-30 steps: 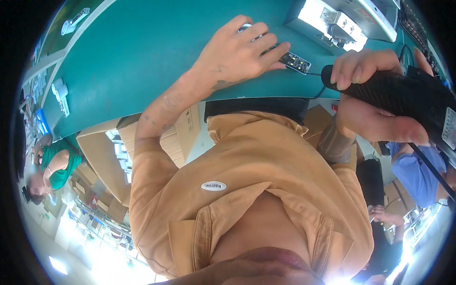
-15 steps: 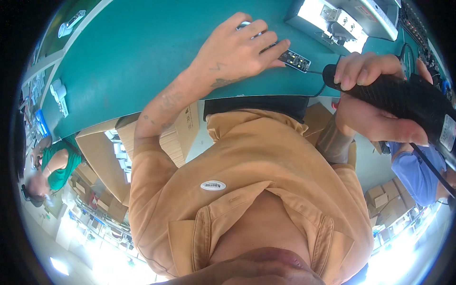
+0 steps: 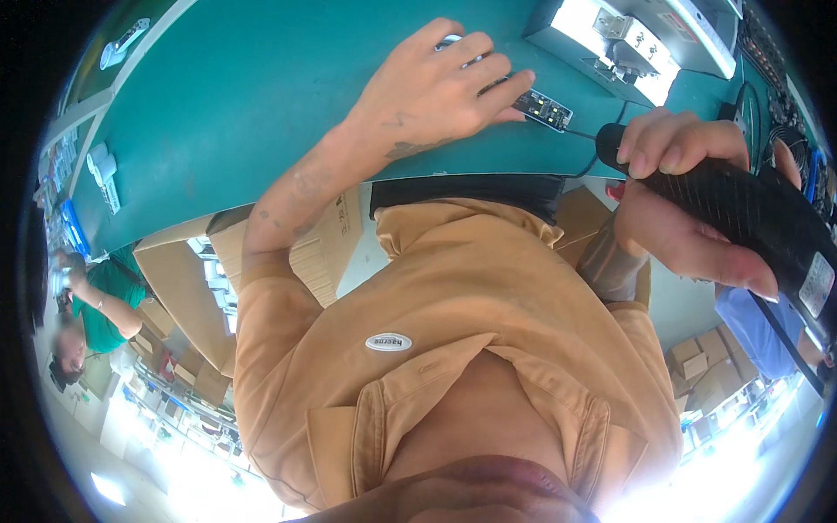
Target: Assembling and inspecting electronic components for small handheld devices on a production line.
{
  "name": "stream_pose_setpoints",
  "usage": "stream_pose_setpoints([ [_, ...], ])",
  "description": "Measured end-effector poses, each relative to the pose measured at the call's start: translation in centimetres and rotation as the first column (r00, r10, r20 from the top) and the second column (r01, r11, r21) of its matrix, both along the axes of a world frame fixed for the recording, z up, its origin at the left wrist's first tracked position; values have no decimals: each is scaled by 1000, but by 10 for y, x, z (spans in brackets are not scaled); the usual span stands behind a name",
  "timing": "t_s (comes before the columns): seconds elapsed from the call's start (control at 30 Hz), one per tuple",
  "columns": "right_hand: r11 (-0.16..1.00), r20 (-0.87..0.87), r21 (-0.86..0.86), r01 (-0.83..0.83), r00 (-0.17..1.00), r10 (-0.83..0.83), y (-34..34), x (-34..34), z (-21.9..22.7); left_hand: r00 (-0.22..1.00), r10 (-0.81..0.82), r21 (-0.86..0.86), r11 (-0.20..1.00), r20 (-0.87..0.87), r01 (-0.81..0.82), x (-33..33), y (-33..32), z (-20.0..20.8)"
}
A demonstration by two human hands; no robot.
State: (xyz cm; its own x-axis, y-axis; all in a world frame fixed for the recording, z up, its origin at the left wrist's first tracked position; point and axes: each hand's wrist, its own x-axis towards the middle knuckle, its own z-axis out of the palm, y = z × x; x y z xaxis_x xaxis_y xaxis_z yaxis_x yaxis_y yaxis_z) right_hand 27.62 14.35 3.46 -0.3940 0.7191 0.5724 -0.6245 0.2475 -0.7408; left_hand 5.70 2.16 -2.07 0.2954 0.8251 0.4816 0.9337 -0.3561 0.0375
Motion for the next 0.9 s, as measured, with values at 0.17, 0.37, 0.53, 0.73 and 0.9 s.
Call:
stream_pose_setpoints([
  [0.17,999,-22,-22,-50,999,49,0,-4,1,1000,1,9,1000,3,-1,1,1,-1],
  [0.37,998,25,55,-21,999,20,-6,-5,8,1000,4,38,999,4,-4,0,3,-3],
  [0.53,993,-6,47,-112,994,113,-3,-8,8,1000,22,109,994,-7,-21,0,1,0],
  [0.73,973,12,56,-224,975,223,-2,-4,0,1000,16,62,998,-1,-16,1,0,3],
  [0.9,963,-37,117,-242,968,247,-15,-11,-4,1000,2,69,998,-21,-1,-1,1,2],
])
